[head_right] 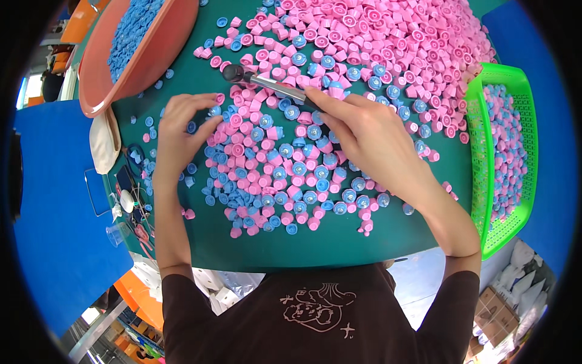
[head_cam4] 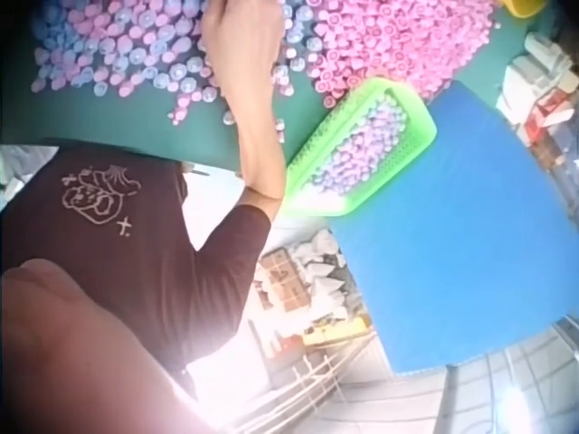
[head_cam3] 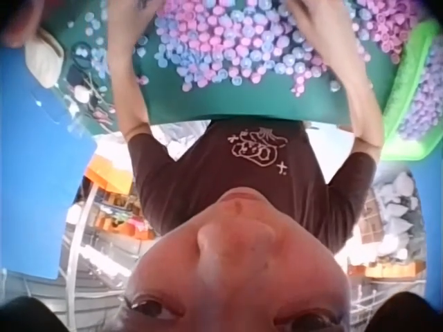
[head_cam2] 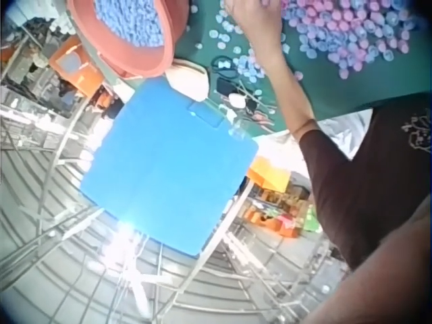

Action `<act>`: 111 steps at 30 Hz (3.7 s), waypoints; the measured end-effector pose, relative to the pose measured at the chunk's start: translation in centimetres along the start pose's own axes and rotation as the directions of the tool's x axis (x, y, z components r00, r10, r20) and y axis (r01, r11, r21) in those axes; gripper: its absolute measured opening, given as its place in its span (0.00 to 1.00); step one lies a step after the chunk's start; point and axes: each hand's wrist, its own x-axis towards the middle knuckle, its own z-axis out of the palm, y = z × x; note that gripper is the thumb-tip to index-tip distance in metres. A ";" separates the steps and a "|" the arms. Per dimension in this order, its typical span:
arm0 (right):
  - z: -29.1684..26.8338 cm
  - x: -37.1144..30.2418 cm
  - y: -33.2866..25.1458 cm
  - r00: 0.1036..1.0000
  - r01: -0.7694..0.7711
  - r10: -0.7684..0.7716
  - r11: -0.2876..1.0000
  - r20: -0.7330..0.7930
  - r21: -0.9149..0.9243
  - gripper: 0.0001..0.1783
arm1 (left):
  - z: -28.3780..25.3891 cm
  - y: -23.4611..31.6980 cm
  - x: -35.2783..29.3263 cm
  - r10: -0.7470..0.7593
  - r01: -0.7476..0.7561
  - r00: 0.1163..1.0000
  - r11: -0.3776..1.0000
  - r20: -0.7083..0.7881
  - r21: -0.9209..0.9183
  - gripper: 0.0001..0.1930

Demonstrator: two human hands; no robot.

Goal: Manually press and sort small colorful plastic components on a workbench using a specialized tool.

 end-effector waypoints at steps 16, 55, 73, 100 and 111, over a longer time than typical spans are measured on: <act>-0.7 0.0 0.3 0.998 -0.065 0.069 0.984 -0.015 0.163 0.23 | 0.7 -2.0 0.2 -0.135 0.148 0.978 0.986 -0.161 0.073 0.11; -0.4 0.3 0.4 0.997 -0.083 0.082 0.975 0.016 0.205 0.24 | 1.6 -2.1 1.8 -0.192 0.192 0.981 0.981 -0.025 -0.013 0.10; 0.1 0.7 -0.8 0.998 -0.066 0.059 0.970 0.037 0.236 0.25 | 1.9 -2.6 1.8 -0.191 0.190 0.982 0.980 -0.007 -0.052 0.12; 0.7 1.4 -2.8 0.998 -0.005 -0.004 0.991 0.068 0.133 0.26 | -0.8 -2.7 0.6 -0.237 0.234 0.971 0.970 -0.042 -0.068 0.15; 2.2 2.8 -3.5 0.995 0.089 -0.094 0.986 0.033 0.139 0.26 | -2.6 -3.0 -4.7 -0.353 0.351 0.923 0.935 -0.154 -0.042 0.09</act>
